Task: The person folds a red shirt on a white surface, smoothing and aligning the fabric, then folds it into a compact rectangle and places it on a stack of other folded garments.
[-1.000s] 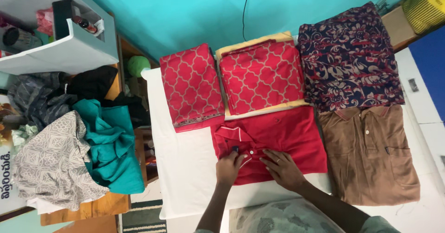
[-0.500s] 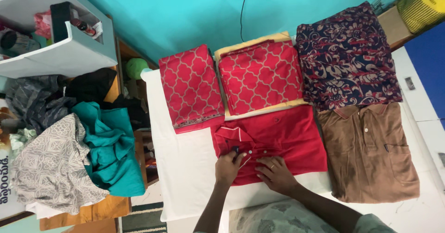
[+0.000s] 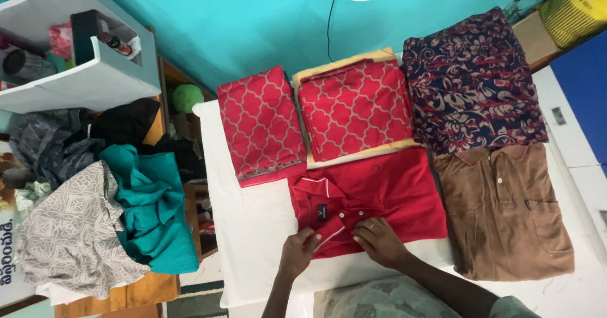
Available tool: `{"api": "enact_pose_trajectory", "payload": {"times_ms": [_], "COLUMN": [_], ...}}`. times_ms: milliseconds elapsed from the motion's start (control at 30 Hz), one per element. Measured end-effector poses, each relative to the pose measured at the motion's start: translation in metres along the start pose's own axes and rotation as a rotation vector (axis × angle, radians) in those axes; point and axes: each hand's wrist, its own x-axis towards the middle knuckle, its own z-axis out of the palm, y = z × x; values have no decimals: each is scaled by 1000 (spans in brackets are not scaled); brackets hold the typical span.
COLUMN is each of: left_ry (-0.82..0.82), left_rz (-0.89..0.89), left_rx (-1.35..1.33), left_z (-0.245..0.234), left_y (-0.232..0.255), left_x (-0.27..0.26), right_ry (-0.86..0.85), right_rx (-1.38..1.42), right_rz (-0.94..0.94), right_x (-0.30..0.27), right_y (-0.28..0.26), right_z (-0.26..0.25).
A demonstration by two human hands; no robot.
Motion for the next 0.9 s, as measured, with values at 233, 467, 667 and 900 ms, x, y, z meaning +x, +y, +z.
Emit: {"api": "enact_pose_trajectory", "payload": {"times_ms": [233,467,667,900], "left_ry": [194,427,317,239], "left_rz": [-31,-66,272,255], "left_rx": [246,481,506,550], "left_z": [10,46,80,67], "left_y": [-6,11,47,40], "left_x": [6,10,14,23], "right_ry": [-63,136,151,-43], "right_rx": [-30,-10,-269,-479], "right_rz": [113,268,191,230], "right_x": [0,4,19,9], "right_y": [7,3,16,43], "right_z": [-2,-19,-38,-39]}}
